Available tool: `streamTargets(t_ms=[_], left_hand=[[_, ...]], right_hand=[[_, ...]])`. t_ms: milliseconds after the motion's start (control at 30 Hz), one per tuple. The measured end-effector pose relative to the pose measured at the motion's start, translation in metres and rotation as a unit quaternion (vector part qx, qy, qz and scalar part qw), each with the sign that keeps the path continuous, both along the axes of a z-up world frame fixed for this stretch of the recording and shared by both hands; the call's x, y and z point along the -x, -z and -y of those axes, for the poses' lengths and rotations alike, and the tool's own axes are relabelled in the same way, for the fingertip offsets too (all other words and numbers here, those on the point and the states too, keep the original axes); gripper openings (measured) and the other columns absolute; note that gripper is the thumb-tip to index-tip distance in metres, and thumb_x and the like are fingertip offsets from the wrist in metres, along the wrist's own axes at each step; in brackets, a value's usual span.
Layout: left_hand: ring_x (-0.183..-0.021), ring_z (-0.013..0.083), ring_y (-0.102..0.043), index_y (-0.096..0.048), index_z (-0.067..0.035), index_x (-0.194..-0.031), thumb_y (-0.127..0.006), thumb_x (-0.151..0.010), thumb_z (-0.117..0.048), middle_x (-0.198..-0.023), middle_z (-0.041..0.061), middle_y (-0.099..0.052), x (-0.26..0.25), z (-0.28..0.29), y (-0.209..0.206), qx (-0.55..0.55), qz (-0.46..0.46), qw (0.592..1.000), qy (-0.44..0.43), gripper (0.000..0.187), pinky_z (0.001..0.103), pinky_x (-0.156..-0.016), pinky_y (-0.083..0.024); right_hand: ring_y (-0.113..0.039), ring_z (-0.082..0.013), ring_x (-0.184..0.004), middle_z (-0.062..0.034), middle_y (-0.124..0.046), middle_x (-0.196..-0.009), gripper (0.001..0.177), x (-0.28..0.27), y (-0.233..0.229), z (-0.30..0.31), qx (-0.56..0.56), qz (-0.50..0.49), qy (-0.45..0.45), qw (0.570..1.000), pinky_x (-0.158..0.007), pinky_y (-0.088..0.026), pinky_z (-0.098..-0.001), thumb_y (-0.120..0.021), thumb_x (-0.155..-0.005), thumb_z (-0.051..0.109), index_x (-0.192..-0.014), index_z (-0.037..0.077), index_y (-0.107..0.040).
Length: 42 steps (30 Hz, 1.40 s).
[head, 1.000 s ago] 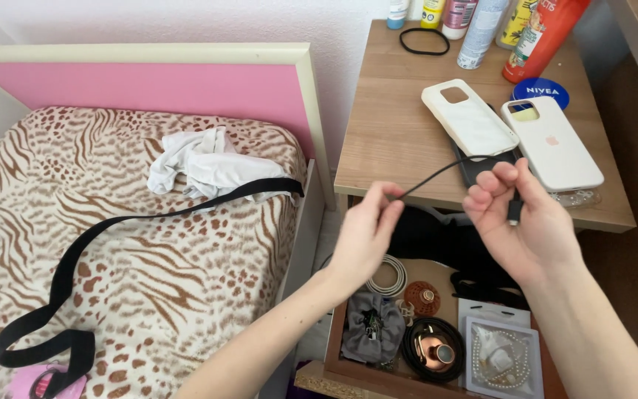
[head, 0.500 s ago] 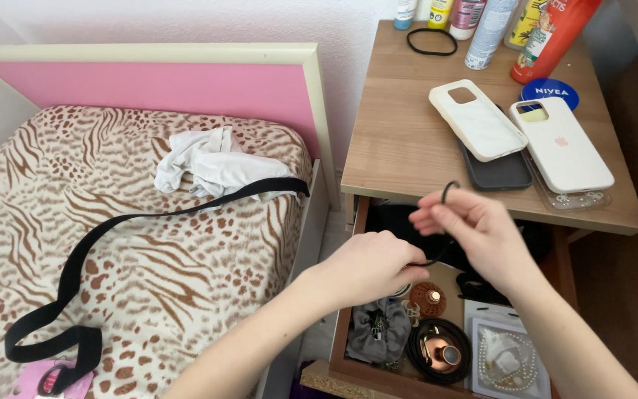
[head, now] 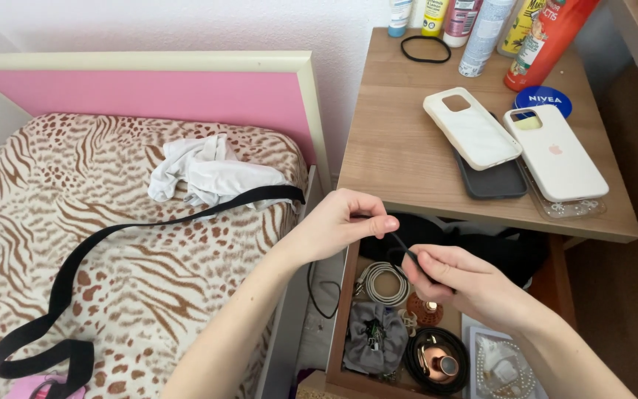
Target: Organizing various personal items from a bed and nightstand into a drawer.
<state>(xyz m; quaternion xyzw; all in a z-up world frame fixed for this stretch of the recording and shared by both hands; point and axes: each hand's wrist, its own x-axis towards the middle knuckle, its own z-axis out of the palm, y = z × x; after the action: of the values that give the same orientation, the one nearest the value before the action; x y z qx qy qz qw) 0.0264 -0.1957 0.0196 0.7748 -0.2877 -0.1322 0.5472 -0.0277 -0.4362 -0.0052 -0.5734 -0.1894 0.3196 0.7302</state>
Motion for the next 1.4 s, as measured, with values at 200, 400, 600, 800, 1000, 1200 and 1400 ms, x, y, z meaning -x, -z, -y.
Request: streamTargets(t_ms=[200,400,600,800,1000,1200,1400], left_hand=[[-0.047,0.0028,-0.041,-0.046,-0.019,-0.075,-0.043,-0.109,-0.038,-0.062,-0.011,-0.041,0.003,0.019,0.052,0.083,-0.032,0.996,-0.016,0.040,0.018,-0.044,-0.033],[-0.074,0.0300,-0.069,-0.058,-0.008,-0.100,-0.036,-0.110,-0.023,-0.090,0.008,-0.073,0.037,0.045,0.054,-0.103,0.056,0.992,-0.055,0.028,0.041,-0.070,-0.050],[-0.057,0.0338,-0.061,-0.051,-0.002,-0.097,-0.039,-0.113,-0.024,-0.074,0.016,-0.066,0.061,0.047,0.022,-0.276,0.012,0.960,0.048,0.030,0.046,-0.052,-0.048],[-0.073,0.0454,-0.073,-0.068,-0.001,-0.102,-0.046,-0.109,-0.034,-0.088,0.022,-0.074,0.066,0.043,0.000,-0.352,0.156,0.921,0.060,0.040,0.058,-0.063,-0.058],[-0.049,0.0089,-0.053,-0.061,-0.018,-0.067,-0.060,-0.100,-0.042,-0.054,-0.007,-0.058,0.048,0.015,-0.053,-0.224,0.154,0.962,0.002,0.040,0.029,-0.059,-0.050],[-0.059,0.0071,-0.031,-0.055,-0.014,-0.068,-0.067,-0.098,-0.036,-0.059,-0.008,-0.040,0.019,-0.004,-0.028,-0.080,0.084,0.993,-0.020,0.039,0.026,-0.057,-0.029],[-0.061,0.0055,-0.034,-0.058,-0.014,-0.073,-0.063,-0.101,-0.032,-0.063,-0.009,-0.045,0.008,0.001,0.007,-0.005,0.056,0.998,-0.042,0.034,0.024,-0.060,-0.031]], right_hand=[[-0.045,-0.0244,-0.061,-0.0108,-0.051,-0.063,0.027,-0.003,-0.001,-0.002,-0.185,-0.037,0.050,0.981,-0.062,-0.036,-0.0351,-0.046,-0.108,0.023,-0.085,0.008,-0.043],[-0.069,-0.0384,-0.117,-0.0298,-0.071,-0.127,0.022,-0.018,0.005,-0.006,-0.188,-0.032,0.279,0.941,-0.100,-0.055,-0.0416,-0.044,-0.110,0.020,-0.102,0.005,-0.059],[-0.066,-0.0379,-0.131,-0.0298,-0.068,-0.134,0.020,-0.018,0.009,-0.020,-0.084,0.135,0.298,0.941,-0.113,-0.054,-0.0465,-0.041,-0.107,0.013,-0.110,0.004,-0.059],[-0.078,-0.0157,-0.083,-0.0090,-0.083,-0.091,0.026,-0.012,0.015,-0.016,0.174,0.164,0.202,0.950,-0.082,-0.060,-0.0298,-0.045,-0.104,0.024,-0.107,0.005,-0.062],[-0.032,-0.0094,-0.057,0.0025,-0.038,-0.063,0.047,0.002,0.024,-0.009,0.147,0.146,0.129,0.970,-0.056,-0.029,-0.0275,-0.038,-0.113,0.034,-0.074,0.010,-0.048],[-0.043,-0.0164,-0.061,-0.0037,-0.046,-0.063,0.043,0.007,0.011,-0.004,0.082,0.114,0.080,0.987,-0.061,-0.040,-0.0321,-0.042,-0.111,0.026,-0.072,0.008,-0.045],[-0.075,-0.0287,-0.074,-0.0135,-0.068,-0.066,0.047,0.011,-0.008,-0.008,0.059,0.062,0.022,0.996,-0.050,-0.041,-0.0323,-0.043,-0.105,0.040,-0.076,0.005,-0.056]])
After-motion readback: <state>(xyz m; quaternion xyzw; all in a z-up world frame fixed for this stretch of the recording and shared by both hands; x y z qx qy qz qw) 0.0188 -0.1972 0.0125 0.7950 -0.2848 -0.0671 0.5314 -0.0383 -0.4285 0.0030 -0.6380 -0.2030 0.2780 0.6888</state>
